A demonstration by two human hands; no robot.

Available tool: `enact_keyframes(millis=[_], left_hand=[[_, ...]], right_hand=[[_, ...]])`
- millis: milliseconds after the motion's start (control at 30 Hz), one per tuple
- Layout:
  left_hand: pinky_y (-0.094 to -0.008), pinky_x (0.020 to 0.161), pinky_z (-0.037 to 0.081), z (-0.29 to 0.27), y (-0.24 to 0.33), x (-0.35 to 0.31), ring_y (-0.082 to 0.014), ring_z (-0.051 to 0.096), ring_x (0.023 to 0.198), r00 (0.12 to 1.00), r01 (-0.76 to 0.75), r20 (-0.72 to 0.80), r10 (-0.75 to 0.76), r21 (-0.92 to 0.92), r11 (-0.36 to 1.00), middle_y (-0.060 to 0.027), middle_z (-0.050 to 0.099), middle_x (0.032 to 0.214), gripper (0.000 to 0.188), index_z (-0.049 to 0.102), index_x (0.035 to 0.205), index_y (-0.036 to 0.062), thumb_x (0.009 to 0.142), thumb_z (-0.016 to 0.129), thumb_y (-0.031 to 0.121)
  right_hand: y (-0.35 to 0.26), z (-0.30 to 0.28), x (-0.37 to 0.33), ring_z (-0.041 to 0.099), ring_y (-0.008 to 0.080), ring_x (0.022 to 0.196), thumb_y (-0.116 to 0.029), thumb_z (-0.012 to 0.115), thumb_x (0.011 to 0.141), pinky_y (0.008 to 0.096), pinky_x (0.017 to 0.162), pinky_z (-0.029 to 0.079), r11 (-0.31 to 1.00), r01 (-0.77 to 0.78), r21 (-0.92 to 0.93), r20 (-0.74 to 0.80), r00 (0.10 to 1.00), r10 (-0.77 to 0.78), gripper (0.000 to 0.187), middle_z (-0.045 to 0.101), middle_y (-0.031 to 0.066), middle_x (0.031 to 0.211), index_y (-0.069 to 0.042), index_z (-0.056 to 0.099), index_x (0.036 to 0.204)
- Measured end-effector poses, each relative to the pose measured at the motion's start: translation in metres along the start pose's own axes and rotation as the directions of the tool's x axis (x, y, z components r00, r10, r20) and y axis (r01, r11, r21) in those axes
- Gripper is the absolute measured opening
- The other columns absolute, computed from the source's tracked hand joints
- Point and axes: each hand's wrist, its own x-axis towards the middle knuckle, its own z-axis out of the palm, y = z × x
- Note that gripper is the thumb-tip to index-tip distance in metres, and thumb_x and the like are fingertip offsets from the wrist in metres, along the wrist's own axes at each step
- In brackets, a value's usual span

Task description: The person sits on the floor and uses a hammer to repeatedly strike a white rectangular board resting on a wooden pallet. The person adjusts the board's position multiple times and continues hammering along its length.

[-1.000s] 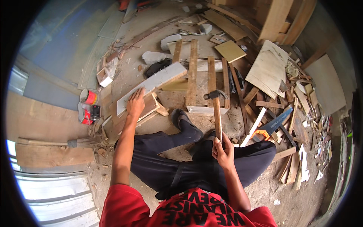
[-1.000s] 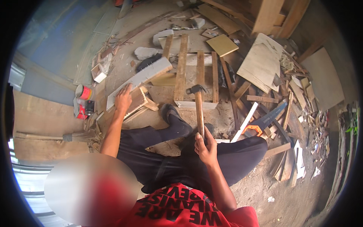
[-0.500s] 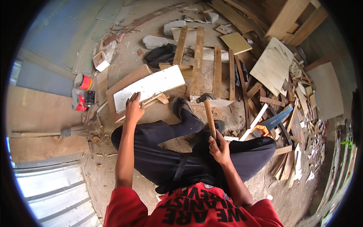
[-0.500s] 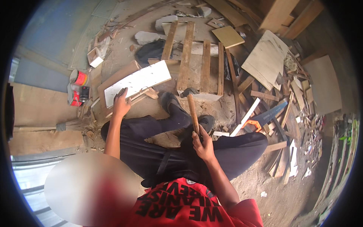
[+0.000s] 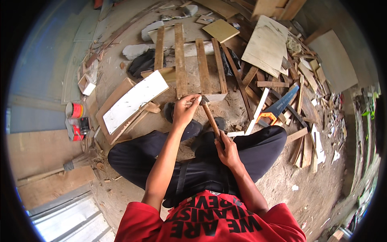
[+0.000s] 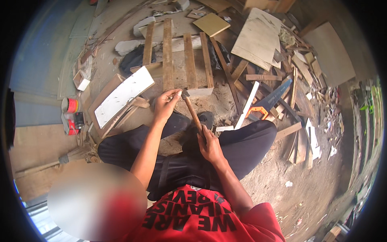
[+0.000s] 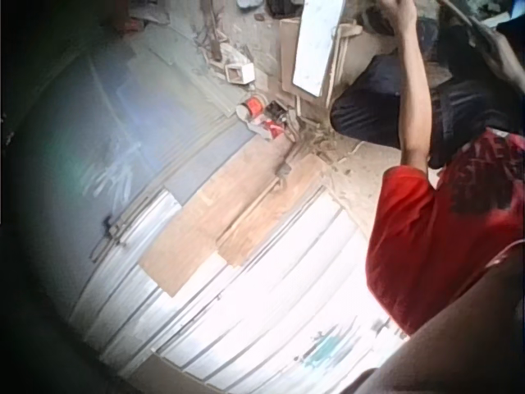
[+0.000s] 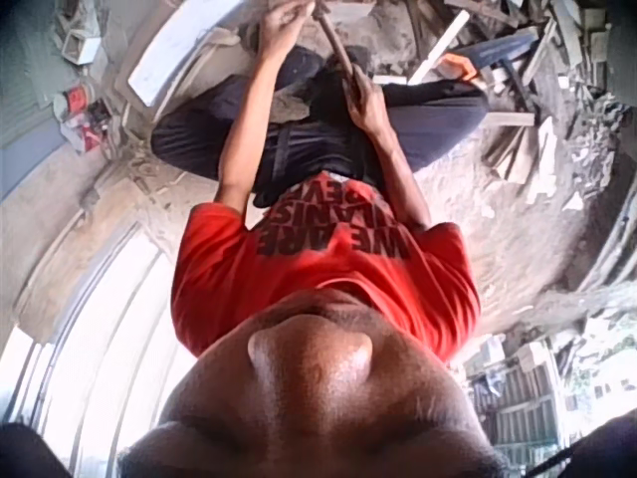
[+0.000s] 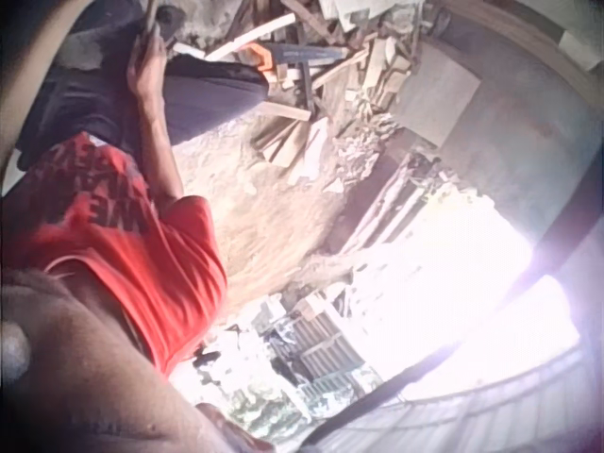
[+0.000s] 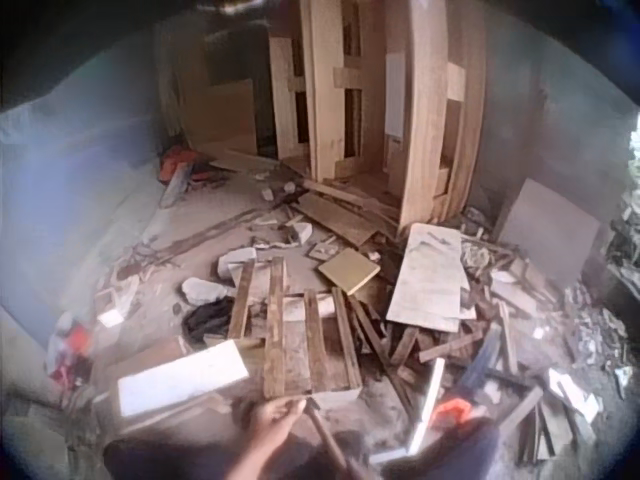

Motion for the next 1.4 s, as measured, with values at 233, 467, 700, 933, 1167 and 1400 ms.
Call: enact_keyframes(millis=[233, 467, 700, 933, 1167, 1400], left_hand=[[-0.0196, 0.071, 0.045, 0.038, -0.008, 0.021, -0.0046, 0.06, 0.078, 0.955, 0.295, 0.032, -0.295, -0.213, 0.931, 0.0018, 0.068, 0.081, 0.023, 0.073, 0.1, -0.0016, 0.09, 0.076, 0.019], [-0.0244, 0.08, 0.045, 0.094, -0.01, 0.024, -0.0092, 0.059, 0.087, 0.999, 0.016, -0.038, -0.007, 0.247, 0.969, -0.0019, 0.066, 0.099, 0.025, 0.072, 0.093, -0.0054, 0.09, 0.075, 0.019], [-0.0265, 0.075, 0.045, 0.163, -0.021, 0.081, -0.0095, 0.057, 0.085, 0.953, 0.289, -0.062, -0.298, -0.122, 0.95, -0.0015, 0.068, 0.094, 0.039, 0.073, 0.109, -0.0011, 0.089, 0.077, 0.032], [-0.0376, 0.095, 0.048, 0.161, -0.036, 0.214, -0.0283, 0.065, 0.11, 0.971, 0.233, -0.037, -0.235, 0.355, 0.905, -0.0153, 0.071, 0.116, 0.04, 0.072, 0.115, 0.0006, 0.088, 0.076, 0.03], [-0.0267, 0.08, 0.049, 0.076, -0.043, 0.138, -0.0124, 0.064, 0.095, 0.976, 0.163, 0.104, -0.192, 0.237, 0.958, -0.0036, 0.071, 0.106, 0.036, 0.069, 0.119, 0.0022, 0.095, 0.069, 0.028], [-0.0251, 0.077, 0.051, -0.033, -0.057, 0.028, -0.0103, 0.064, 0.089, 0.963, 0.245, 0.063, -0.26, 0.181, 0.952, -0.0034, 0.071, 0.102, 0.026, 0.069, 0.115, 0.0019, 0.098, 0.064, 0.022]], right_hand=[[0.034, -0.018, 0.001, 0.061, 0.0464, 0.087, -0.009, 0.06, 0.094, 0.0501, 0.073, 0.051, 0.989, 0.012, -0.147, -0.07, 0.997, -0.023, 0.044, 0.06, 0.0253, 0.098, 0.002, 0.048, 0.134], [0.055, -0.025, 0.008, 0.061, 0.0498, 0.092, -0.008, 0.059, 0.094, 0.0523, 0.076, 0.051, 0.993, -0.116, -0.009, -0.114, 0.987, 0.114, 0.041, 0.062, 0.0295, 0.103, 0.01, 0.049, 0.128], [0.086, -0.033, 0.008, 0.063, 0.0485, 0.093, -0.005, 0.06, 0.091, 0.0461, 0.075, 0.05, 0.902, -0.4, 0.164, -0.252, 0.867, 0.43, 0.022, 0.064, 0.0298, 0.092, 0.007, 0.057, 0.11], [0.084, -0.04, 0.014, 0.063, 0.0498, 0.091, -0.008, 0.06, 0.092, 0.049, 0.073, 0.05, 0.911, -0.37, 0.183, -0.266, 0.873, 0.408, 0.023, 0.064, 0.032, 0.09, 0.007, 0.056, 0.109], [0.076, -0.048, 0.025, 0.065, 0.048, 0.093, -0.011, 0.06, 0.094, 0.0489, 0.074, 0.051, 0.88, -0.411, 0.237, -0.184, 0.87, 0.456, 0.03, 0.065, 0.0321, 0.089, 0.008, 0.056, 0.117], [0.098, -0.028, 0.012, 0.066, 0.045, 0.094, -0.016, 0.062, 0.094, 0.0442, 0.078, 0.052, 0.911, -0.396, 0.115, -0.225, 0.883, 0.412, 0.031, 0.066, 0.0292, 0.094, 0.005, 0.059, 0.117]])
